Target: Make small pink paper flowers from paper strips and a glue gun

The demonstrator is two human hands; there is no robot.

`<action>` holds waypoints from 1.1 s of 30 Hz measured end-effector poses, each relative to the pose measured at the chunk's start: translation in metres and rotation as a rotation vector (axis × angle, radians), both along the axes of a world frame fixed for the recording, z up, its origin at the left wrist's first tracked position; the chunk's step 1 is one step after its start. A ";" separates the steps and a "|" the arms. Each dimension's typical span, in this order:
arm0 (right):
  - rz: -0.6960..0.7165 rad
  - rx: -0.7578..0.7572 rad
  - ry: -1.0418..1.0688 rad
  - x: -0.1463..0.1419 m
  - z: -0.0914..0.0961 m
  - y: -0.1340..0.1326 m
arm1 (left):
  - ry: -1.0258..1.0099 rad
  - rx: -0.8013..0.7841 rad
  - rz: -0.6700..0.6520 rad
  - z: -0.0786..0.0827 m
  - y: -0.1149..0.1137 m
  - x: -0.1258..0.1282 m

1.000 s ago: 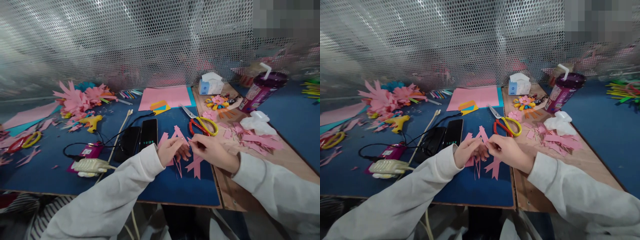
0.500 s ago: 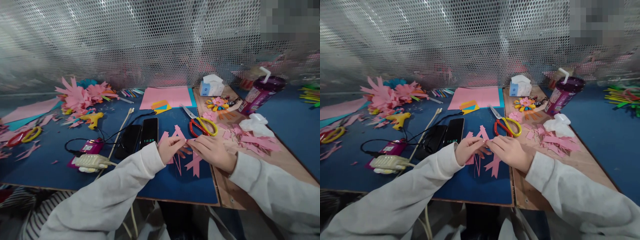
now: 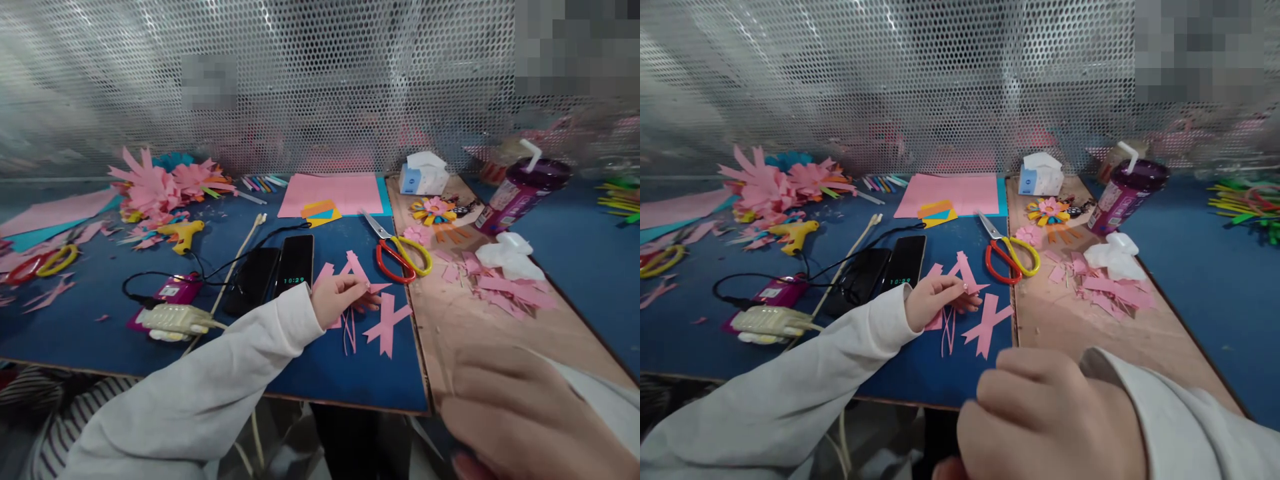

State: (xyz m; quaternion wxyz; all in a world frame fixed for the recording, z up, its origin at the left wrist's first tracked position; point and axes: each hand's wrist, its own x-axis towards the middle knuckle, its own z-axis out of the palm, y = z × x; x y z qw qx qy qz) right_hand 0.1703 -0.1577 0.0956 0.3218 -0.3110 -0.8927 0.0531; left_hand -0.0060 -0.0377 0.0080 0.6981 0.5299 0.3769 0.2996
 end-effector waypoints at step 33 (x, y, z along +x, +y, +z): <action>-0.111 0.475 -0.285 0.006 -0.076 0.095 | -0.022 0.009 0.069 -0.003 0.001 -0.001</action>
